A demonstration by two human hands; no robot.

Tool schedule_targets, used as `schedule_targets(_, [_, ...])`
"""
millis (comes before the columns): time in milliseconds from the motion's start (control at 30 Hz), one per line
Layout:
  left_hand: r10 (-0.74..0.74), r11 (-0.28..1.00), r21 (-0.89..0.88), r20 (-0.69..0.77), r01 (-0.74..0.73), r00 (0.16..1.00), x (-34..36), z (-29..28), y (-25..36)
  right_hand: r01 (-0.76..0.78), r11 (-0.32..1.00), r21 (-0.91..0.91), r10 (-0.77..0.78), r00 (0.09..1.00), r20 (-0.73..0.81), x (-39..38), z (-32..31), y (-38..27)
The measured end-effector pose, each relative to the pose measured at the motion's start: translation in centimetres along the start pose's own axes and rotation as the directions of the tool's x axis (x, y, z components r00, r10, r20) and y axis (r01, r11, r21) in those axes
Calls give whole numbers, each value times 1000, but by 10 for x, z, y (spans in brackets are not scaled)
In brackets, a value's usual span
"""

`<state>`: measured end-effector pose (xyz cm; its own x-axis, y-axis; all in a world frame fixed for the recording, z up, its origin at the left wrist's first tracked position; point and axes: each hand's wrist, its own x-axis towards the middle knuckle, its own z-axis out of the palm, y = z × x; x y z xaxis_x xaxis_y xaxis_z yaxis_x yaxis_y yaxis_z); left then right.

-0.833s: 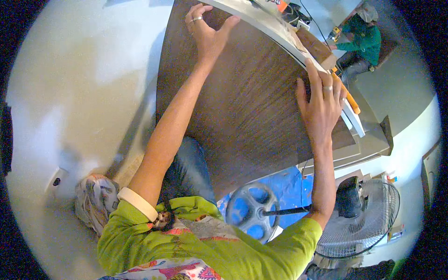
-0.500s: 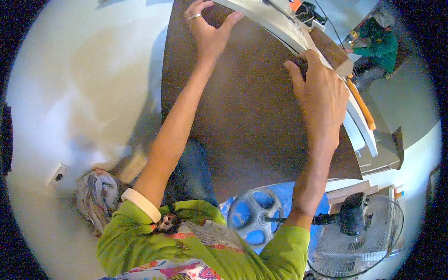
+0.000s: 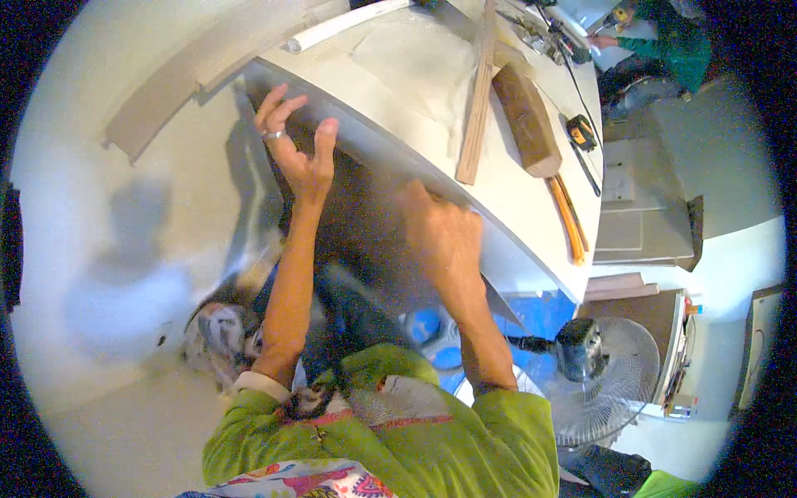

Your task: The person kneels on the floor and fits a curved laminate panel into a cabinet frame, repeatedly adjusting its position. They then remove the panel, sand its edges with a sanding block, and reinsert it into the frame to check the fit.

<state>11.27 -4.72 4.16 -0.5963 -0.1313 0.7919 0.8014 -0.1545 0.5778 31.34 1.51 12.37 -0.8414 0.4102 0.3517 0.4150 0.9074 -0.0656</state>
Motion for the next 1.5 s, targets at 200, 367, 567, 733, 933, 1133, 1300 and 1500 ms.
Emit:
schedule_targets(200, [-195,959,224,75,174,978,-5,-67,63,-112,985,131,90,983,161,-16,-29,10])
schedule_targets(367, [6,913,348,512,-214,859,20,-88,150,34,982,185,-58,991,123,-24,-80,11])
schedule_targets(567, [-135,837,346,881,-423,453,58,-74,211,150,970,193,-190,959,211,-29,-137,7])
schedule_targets(733, [-156,851,351,879,-391,450,58,-77,240,126,892,434,-289,897,334,-18,-159,41])
schedule_targets(933, [-142,853,378,831,-359,538,31,-106,296,-300,918,258,287,954,87,103,-97,169])
schedule_targets(1133, [-137,840,341,886,-422,442,40,-93,333,-412,882,231,372,907,196,128,-44,180])
schedule_targets(1300, [-95,857,239,944,-457,316,35,-113,332,-329,838,436,321,943,95,108,-97,145])
schedule_targets(1500, [-64,894,133,983,-428,171,22,-94,340,-394,717,576,402,908,120,83,-174,164])
